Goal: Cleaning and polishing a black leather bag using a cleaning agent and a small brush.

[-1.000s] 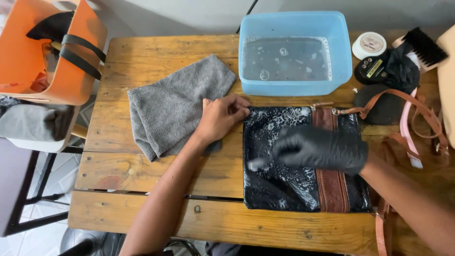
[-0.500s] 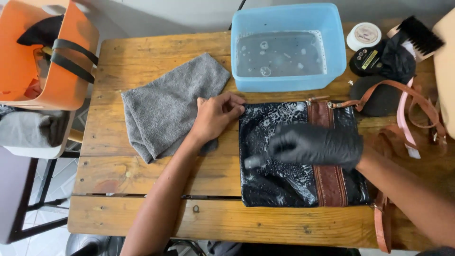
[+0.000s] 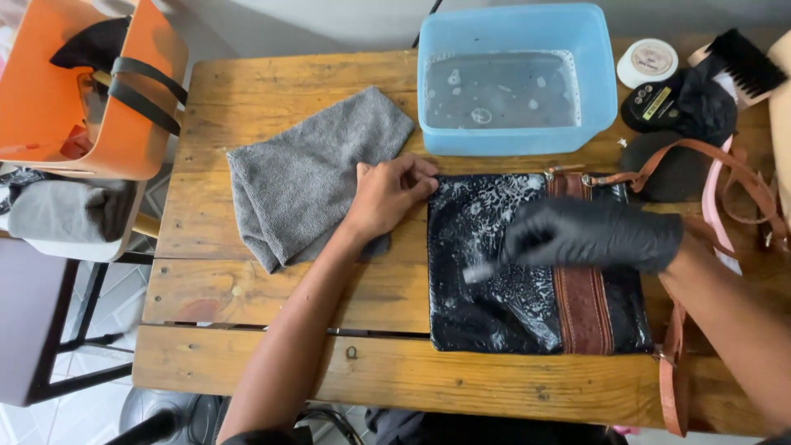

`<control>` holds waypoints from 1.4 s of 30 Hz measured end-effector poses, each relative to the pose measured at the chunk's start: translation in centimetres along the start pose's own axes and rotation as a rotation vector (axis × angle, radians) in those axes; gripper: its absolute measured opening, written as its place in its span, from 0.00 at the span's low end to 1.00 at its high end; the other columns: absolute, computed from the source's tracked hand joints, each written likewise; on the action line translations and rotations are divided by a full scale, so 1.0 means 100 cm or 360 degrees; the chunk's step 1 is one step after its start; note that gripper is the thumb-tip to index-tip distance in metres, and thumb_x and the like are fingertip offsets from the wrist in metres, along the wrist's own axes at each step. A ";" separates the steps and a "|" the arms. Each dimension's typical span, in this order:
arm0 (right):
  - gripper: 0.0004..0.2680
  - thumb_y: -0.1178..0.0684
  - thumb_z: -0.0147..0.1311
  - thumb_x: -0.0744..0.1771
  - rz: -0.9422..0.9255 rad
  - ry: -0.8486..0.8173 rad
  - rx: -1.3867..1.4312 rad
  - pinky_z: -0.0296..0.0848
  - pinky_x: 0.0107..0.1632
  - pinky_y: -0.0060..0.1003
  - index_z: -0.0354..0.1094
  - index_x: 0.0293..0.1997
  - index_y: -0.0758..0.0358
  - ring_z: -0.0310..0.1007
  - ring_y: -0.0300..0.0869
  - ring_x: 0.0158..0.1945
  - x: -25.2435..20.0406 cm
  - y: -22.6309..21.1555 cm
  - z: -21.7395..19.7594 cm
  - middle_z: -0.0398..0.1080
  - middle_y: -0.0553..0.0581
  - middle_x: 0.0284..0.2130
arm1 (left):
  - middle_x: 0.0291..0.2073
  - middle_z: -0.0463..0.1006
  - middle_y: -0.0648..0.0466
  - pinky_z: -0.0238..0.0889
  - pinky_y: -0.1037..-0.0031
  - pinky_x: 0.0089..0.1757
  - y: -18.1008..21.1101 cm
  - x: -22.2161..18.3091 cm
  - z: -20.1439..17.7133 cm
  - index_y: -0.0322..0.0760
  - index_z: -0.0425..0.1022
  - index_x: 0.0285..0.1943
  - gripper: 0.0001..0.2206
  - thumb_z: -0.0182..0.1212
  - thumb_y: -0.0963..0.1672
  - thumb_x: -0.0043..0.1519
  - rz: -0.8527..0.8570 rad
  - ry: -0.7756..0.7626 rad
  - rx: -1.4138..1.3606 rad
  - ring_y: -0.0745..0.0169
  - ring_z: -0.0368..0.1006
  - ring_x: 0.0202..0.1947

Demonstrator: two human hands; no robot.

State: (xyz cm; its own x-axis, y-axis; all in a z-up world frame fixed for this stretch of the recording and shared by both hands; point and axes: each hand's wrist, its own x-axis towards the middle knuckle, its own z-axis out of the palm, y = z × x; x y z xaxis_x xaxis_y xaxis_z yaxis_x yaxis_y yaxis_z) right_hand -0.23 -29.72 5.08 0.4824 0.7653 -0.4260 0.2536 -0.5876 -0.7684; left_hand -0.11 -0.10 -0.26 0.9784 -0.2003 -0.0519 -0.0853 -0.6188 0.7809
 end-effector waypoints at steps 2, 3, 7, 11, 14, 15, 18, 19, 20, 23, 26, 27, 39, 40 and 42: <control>0.06 0.47 0.63 0.64 0.0083 -0.0373 0.0041 0.74 0.50 0.29 0.85 0.39 0.48 0.82 0.33 0.40 -0.003 -0.020 -0.010 0.86 0.43 0.36 | 0.33 0.84 0.73 0.41 0.69 0.48 0.000 0.007 -0.003 0.56 0.81 0.46 0.08 0.62 0.51 0.62 0.0016 0.0030 0.0072 0.79 0.75 0.35; 0.06 0.48 0.62 0.64 0.0184 -0.0109 0.0006 0.74 0.50 0.31 0.84 0.40 0.48 0.82 0.35 0.41 -0.004 -0.025 -0.011 0.85 0.45 0.36 | 0.34 0.84 0.72 0.41 0.69 0.48 -0.001 0.005 -0.002 0.55 0.81 0.47 0.09 0.62 0.52 0.62 0.0015 0.0011 0.0076 0.79 0.75 0.36; 0.06 0.46 0.59 0.65 0.0185 0.0148 -0.0239 0.78 0.47 0.34 0.82 0.37 0.47 0.81 0.34 0.35 -0.008 -0.004 -0.024 0.82 0.43 0.30 | 0.32 0.83 0.74 0.41 0.69 0.48 -0.002 0.004 -0.001 0.54 0.80 0.47 0.09 0.62 0.52 0.62 0.0046 0.0003 0.0085 0.79 0.74 0.33; 0.07 0.48 0.63 0.63 0.0354 -0.0279 -0.0079 0.79 0.53 0.30 0.84 0.42 0.49 0.87 0.33 0.43 -0.020 0.001 -0.020 0.88 0.43 0.38 | 0.36 0.81 0.73 0.37 0.71 0.50 0.008 -0.004 -0.034 0.54 0.79 0.50 0.16 0.57 0.57 0.62 0.0131 -0.0197 0.0027 0.80 0.73 0.37; 0.09 0.55 0.64 0.63 0.0217 0.0234 0.0076 0.80 0.49 0.31 0.82 0.46 0.53 0.83 0.37 0.44 -0.030 0.005 -0.018 0.84 0.49 0.40 | 0.51 0.75 0.46 0.61 0.50 0.53 0.006 -0.012 -0.071 0.38 0.77 0.54 0.17 0.55 0.52 0.66 0.0506 -0.0038 0.0181 0.48 0.68 0.55; 0.06 0.53 0.63 0.64 0.0342 0.0116 0.0061 0.80 0.45 0.30 0.84 0.43 0.53 0.80 0.36 0.37 -0.037 -0.010 -0.015 0.82 0.48 0.34 | 0.58 0.69 0.47 0.54 0.46 0.55 -0.001 -0.013 -0.078 0.47 0.73 0.61 0.21 0.53 0.56 0.64 0.0317 0.0072 0.0541 0.43 0.61 0.61; 0.05 0.51 0.64 0.64 0.0482 0.0058 0.0067 0.81 0.43 0.30 0.85 0.38 0.53 0.78 0.36 0.33 -0.050 -0.020 -0.004 0.82 0.47 0.30 | 0.71 0.54 0.45 0.37 0.40 0.61 -0.032 -0.015 -0.077 0.56 0.60 0.74 0.32 0.46 0.62 0.62 -0.0039 0.0101 0.0962 0.38 0.43 0.72; 0.04 0.52 0.65 0.64 0.0512 0.0102 0.0108 0.82 0.45 0.30 0.85 0.38 0.52 0.79 0.37 0.36 -0.054 -0.015 0.005 0.83 0.48 0.32 | 0.77 0.45 0.42 0.26 0.38 0.65 -0.046 -0.018 -0.069 0.57 0.51 0.79 0.37 0.40 0.65 0.62 -0.0210 -0.0008 0.1017 0.38 0.32 0.77; 0.04 0.52 0.65 0.64 0.0513 0.0096 0.0114 0.82 0.45 0.30 0.85 0.38 0.52 0.79 0.37 0.36 -0.054 -0.010 -0.001 0.83 0.48 0.32 | 0.77 0.45 0.42 0.26 0.38 0.65 -0.046 -0.020 -0.067 0.57 0.51 0.79 0.37 0.40 0.65 0.62 -0.0216 -0.0016 0.1016 0.38 0.32 0.77; 0.05 0.52 0.65 0.64 0.0515 0.0414 0.0180 0.73 0.50 0.33 0.83 0.38 0.58 0.79 0.39 0.42 -0.060 0.000 -0.007 0.81 0.51 0.35 | 0.76 0.48 0.40 0.28 0.37 0.65 -0.043 -0.021 -0.064 0.53 0.54 0.79 0.35 0.40 0.63 0.64 -0.0109 0.0124 0.1056 0.38 0.35 0.77; 0.05 0.53 0.66 0.63 0.0490 0.0106 0.0167 0.76 0.43 0.31 0.87 0.37 0.56 0.79 0.35 0.34 -0.060 0.012 -0.003 0.86 0.48 0.31 | 0.74 0.52 0.39 0.30 0.41 0.65 -0.045 -0.021 -0.063 0.52 0.58 0.77 0.34 0.39 0.63 0.64 -0.0065 0.0187 0.1060 0.38 0.40 0.76; 0.05 0.52 0.65 0.63 0.0328 0.0390 -0.0001 0.75 0.45 0.30 0.85 0.39 0.55 0.80 0.34 0.36 -0.058 0.028 -0.003 0.85 0.47 0.33 | 0.73 0.55 0.39 0.29 0.38 0.65 -0.047 -0.023 -0.061 0.49 0.61 0.75 0.33 0.42 0.62 0.65 -0.0016 0.0238 0.1041 0.38 0.45 0.74; 0.02 0.56 0.65 0.64 0.0338 0.0451 0.0286 0.72 0.44 0.33 0.82 0.34 0.60 0.75 0.37 0.35 -0.075 0.023 -0.006 0.80 0.50 0.29 | 0.34 0.75 0.53 0.60 0.57 0.39 -0.008 -0.028 -0.030 0.39 0.80 0.40 0.13 0.57 0.49 0.69 0.1007 0.0314 0.0904 0.51 0.71 0.38; 0.03 0.54 0.63 0.65 0.0316 0.0805 0.0158 0.68 0.46 0.31 0.80 0.37 0.58 0.74 0.37 0.39 -0.071 0.024 -0.004 0.78 0.49 0.32 | 0.30 0.71 0.53 0.61 0.56 0.38 -0.010 -0.029 -0.024 0.39 0.80 0.38 0.12 0.58 0.48 0.68 0.1095 0.0272 0.0919 0.50 0.70 0.36; 0.03 0.55 0.63 0.65 0.0411 0.0552 0.0254 0.71 0.46 0.33 0.81 0.37 0.59 0.75 0.38 0.39 -0.075 0.023 -0.009 0.78 0.51 0.33 | 0.31 0.71 0.52 0.63 0.57 0.38 -0.009 -0.031 -0.018 0.37 0.80 0.41 0.09 0.58 0.46 0.67 0.1119 0.0196 0.0786 0.49 0.70 0.34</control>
State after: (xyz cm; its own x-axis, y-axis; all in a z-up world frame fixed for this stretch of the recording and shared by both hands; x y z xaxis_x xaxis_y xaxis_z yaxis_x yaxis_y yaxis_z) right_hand -2.47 -37.08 6.94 0.7720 0.4498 -0.4491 -0.0312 -0.6789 -0.7336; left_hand -2.73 2.46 0.38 0.6787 -0.5941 0.4317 -0.7221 -0.6468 0.2453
